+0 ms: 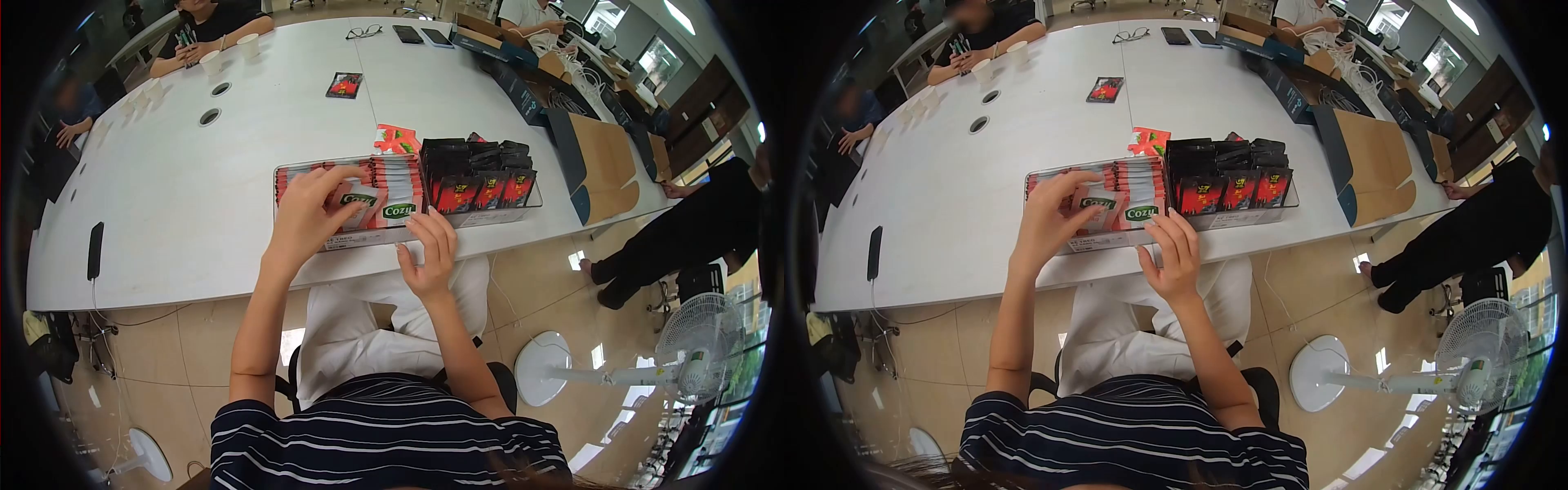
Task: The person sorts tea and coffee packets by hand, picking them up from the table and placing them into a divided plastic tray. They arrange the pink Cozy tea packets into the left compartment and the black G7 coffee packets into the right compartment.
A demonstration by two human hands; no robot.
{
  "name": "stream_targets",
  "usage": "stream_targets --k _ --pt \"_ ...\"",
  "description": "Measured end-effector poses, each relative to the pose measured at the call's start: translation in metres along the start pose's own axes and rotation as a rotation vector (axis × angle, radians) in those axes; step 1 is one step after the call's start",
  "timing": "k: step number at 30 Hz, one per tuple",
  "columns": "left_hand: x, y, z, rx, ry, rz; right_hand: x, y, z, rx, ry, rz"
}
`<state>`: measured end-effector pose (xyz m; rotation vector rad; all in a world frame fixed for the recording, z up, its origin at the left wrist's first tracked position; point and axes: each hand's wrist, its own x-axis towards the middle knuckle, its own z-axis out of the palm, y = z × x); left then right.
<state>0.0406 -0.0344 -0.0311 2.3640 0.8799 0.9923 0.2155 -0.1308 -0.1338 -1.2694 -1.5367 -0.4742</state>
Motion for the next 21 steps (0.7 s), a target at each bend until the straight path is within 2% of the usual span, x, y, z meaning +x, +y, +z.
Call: stream_targets --k 3,6,9,12,15,21 --pt "-0.002 -0.002 -0.008 0.215 -0.069 0.179 -0.003 0.001 0.003 -0.013 0.024 -0.005" --pt "-0.001 -0.005 -0.010 0.249 -0.097 0.264 -0.003 0.002 0.005 -0.023 0.035 -0.007" --pt "0.001 -0.002 -0.014 0.279 -0.095 0.136 -0.006 0.004 0.005 -0.028 0.038 -0.007" --pt "0.003 0.005 -0.014 0.122 -0.111 0.035 -0.006 0.004 0.006 -0.035 0.042 -0.008" --pt "0.004 0.001 -0.008 0.210 -0.070 0.132 -0.007 0.004 0.005 -0.039 0.038 -0.008" --pt "0.003 0.003 -0.008 0.364 -0.114 0.171 -0.007 0.005 0.006 -0.034 0.044 -0.009"
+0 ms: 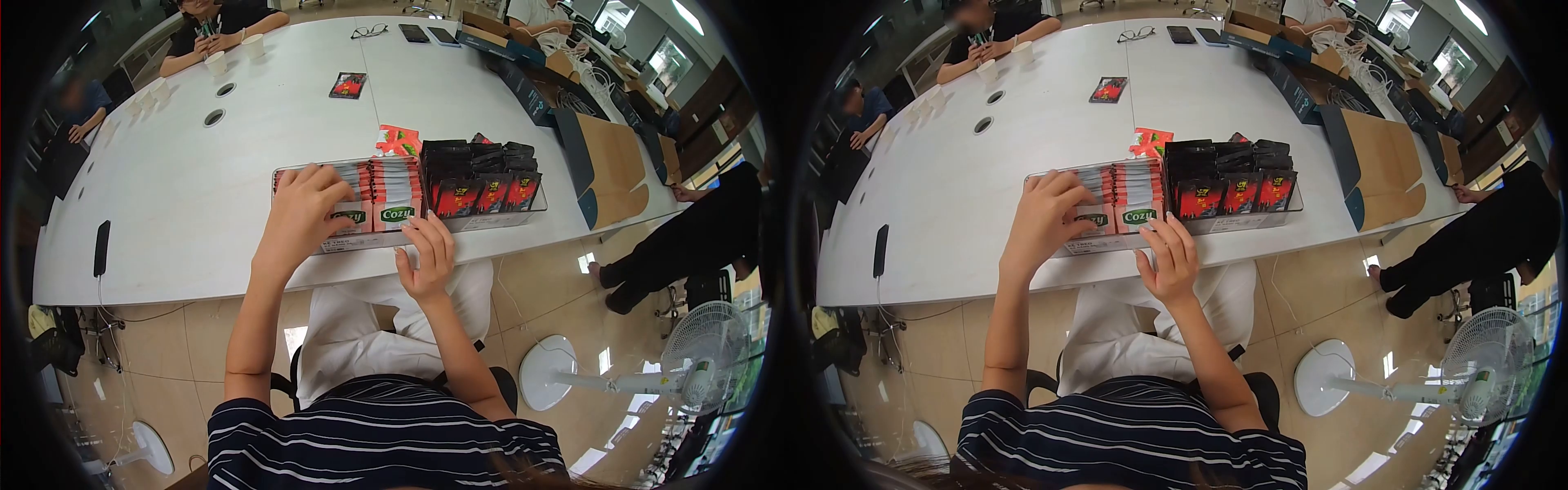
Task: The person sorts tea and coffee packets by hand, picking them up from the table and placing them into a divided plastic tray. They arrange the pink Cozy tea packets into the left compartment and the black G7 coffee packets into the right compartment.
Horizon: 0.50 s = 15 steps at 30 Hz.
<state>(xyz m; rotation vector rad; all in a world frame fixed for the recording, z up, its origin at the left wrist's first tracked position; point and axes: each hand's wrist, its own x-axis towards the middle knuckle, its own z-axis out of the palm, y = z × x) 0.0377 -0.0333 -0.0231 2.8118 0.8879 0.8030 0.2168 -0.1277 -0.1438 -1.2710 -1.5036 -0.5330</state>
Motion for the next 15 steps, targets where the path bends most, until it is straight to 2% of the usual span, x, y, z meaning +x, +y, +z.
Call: stream_targets --k 3,6,12,15 --pt "0.005 0.010 -0.009 0.015 -0.094 -0.123 0.000 0.000 0.001 0.006 0.004 0.003" --pt "0.008 0.005 0.001 0.066 0.006 -0.019 0.000 0.001 0.000 0.005 0.000 0.005" --pt "0.015 0.001 0.006 0.019 -0.216 -0.088 -0.001 0.001 0.000 0.003 -0.010 0.015" --pt "0.016 0.004 0.006 0.062 -0.214 -0.085 -0.001 0.000 -0.001 0.003 -0.014 0.021"
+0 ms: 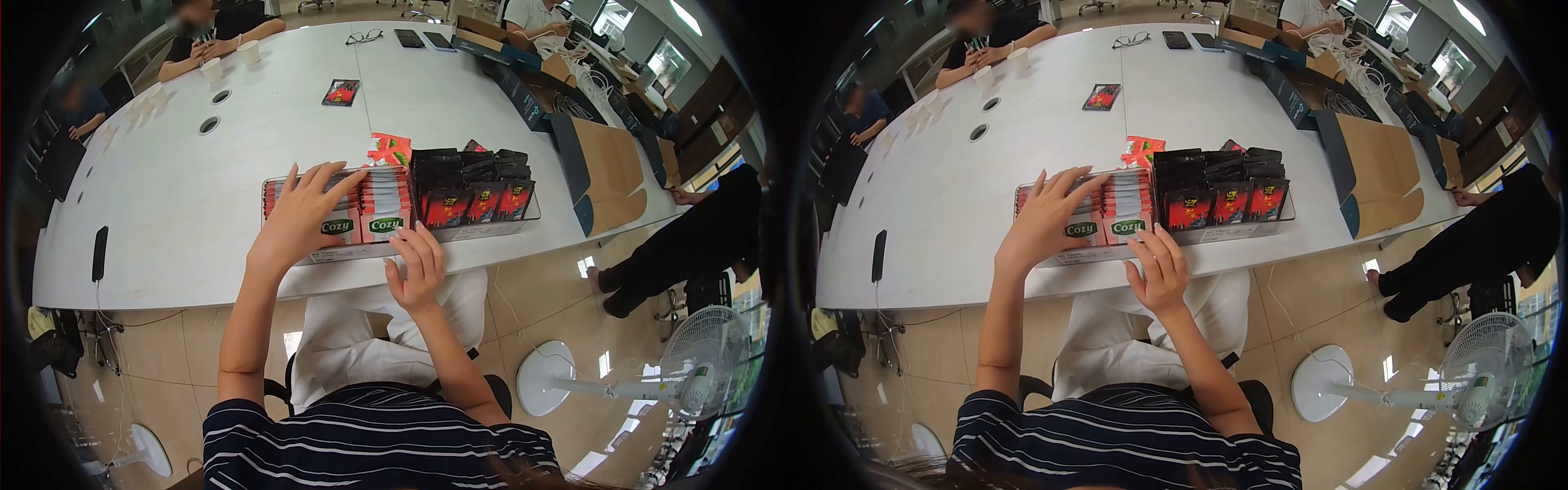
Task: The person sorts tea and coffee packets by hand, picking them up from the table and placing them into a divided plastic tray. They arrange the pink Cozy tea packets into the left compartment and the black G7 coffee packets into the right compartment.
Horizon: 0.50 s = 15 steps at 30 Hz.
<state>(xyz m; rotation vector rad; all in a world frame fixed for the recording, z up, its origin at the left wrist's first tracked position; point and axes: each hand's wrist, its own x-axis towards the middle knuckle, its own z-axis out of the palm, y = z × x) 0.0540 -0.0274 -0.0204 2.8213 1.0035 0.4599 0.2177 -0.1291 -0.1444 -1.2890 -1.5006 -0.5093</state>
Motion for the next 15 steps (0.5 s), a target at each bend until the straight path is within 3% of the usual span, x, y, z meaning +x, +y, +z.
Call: stream_targets --k 6,9,15 --pt "0.007 -0.005 -0.006 -0.146 0.008 0.036 0.001 0.001 -0.002 0.009 0.000 -0.001" --pt "0.008 0.015 -0.026 -0.267 0.163 0.119 0.001 0.001 -0.003 0.008 0.000 -0.005" --pt "-0.029 0.093 -0.077 -0.606 0.681 0.560 0.002 0.002 -0.002 0.051 0.005 -0.005"
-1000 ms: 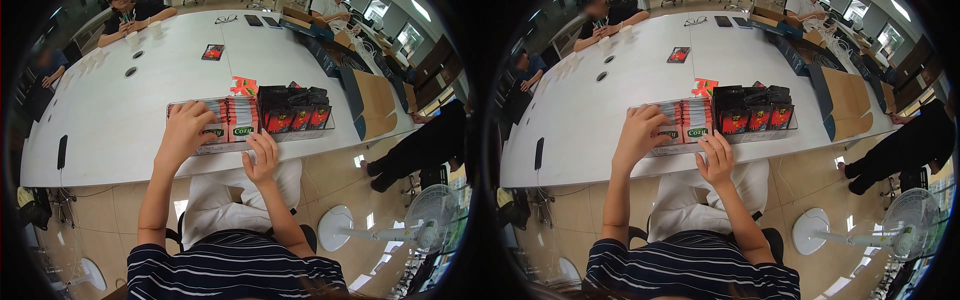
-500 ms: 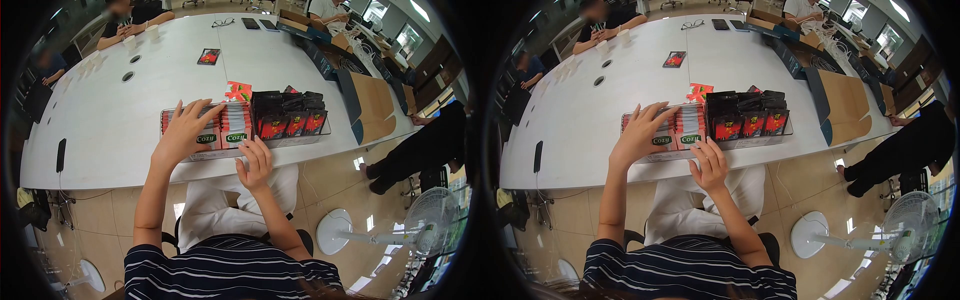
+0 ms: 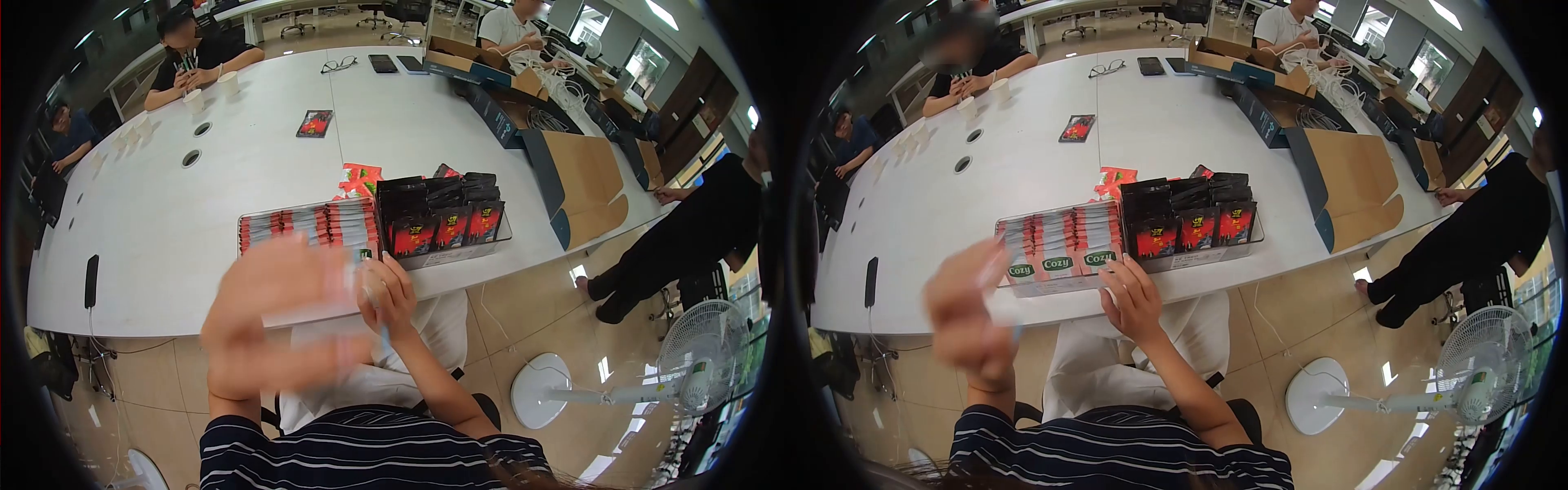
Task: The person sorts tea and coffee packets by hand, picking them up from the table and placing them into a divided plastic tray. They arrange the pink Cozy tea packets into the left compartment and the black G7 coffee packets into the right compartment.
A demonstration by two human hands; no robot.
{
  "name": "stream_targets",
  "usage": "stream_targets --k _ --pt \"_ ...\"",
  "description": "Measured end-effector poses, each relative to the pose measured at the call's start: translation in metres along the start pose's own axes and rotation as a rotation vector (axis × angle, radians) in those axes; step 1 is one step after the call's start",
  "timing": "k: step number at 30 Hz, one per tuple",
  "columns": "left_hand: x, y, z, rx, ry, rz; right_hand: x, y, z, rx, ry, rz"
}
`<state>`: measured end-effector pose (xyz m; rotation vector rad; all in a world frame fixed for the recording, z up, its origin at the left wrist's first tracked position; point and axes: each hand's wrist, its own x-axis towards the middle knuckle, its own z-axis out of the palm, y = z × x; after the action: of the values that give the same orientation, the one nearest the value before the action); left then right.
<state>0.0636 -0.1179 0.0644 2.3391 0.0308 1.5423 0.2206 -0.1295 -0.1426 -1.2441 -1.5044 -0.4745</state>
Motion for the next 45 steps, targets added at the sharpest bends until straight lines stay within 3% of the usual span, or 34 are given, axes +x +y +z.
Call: stream_targets --k 3,6,10,11,14,17,20,21,22,23,25,27,32,34,35,37,42,45 --pt "0.008 0.049 -0.018 -0.228 -0.032 -0.159 0.006 -0.004 -0.007 0.047 -0.031 0.023" --pt "0.014 0.085 -0.047 -0.335 -0.182 -0.369 0.021 -0.009 -0.035 0.361 -0.002 0.165" --pt "0.015 0.082 -0.036 -0.381 -0.197 -0.279 0.099 -0.028 -0.149 0.162 0.147 -0.025" --pt "0.014 0.082 -0.035 -0.394 -0.197 -0.266 0.118 -0.042 -0.177 0.021 0.238 -0.123" --pt "0.012 0.086 -0.032 -0.425 -0.185 -0.244 0.167 -0.074 -0.240 -0.019 0.460 -0.518" --pt "0.011 0.092 -0.030 -0.451 -0.160 -0.228 0.202 -0.095 -0.276 -0.001 0.516 -0.817" --pt "0.011 0.103 -0.031 -0.466 -0.122 -0.237 0.214 -0.106 -0.294 0.000 0.530 -0.915" --pt "0.012 0.107 -0.030 -0.487 -0.105 -0.219 0.212 -0.105 -0.299 0.001 0.530 -0.926" --pt "0.020 0.104 -0.036 -0.501 -0.243 -0.070 0.210 -0.104 -0.303 -0.001 0.533 -0.938" --pt "0.024 0.078 -0.015 -0.152 -0.051 0.470 0.208 -0.104 -0.304 0.001 0.529 -0.938" --pt "0.019 0.110 -0.036 -0.350 -0.206 0.042 0.207 -0.103 -0.306 0.004 0.550 -0.940" --pt "0.018 0.115 -0.047 -0.394 -0.302 -0.058 0.206 -0.103 -0.308 0.001 0.564 -0.945" --pt "-0.001 0.075 -0.046 -0.123 -0.343 0.459 0.206 -0.111 -0.315 0.000 0.621 -0.966" --pt "-0.020 0.060 -0.017 0.043 0.125 0.389 0.206 -0.115 -0.313 -0.007 0.633 -0.973" --pt "-0.021 0.050 -0.005 0.034 0.222 0.409 0.206 -0.115 -0.313 -0.013 0.649 -0.975" --pt "-0.024 0.039 0.004 0.142 0.284 0.313 0.209 -0.115 -0.311 -0.018 0.673 -0.982" --pt "-0.066 -0.004 -0.012 0.390 0.222 -0.074 0.206 -0.097 -0.301 -0.089 0.802 -0.933" --pt "-0.094 -0.034 -0.018 0.472 0.274 -0.257 0.183 -0.055 -0.278 -0.218 0.908 -0.653"
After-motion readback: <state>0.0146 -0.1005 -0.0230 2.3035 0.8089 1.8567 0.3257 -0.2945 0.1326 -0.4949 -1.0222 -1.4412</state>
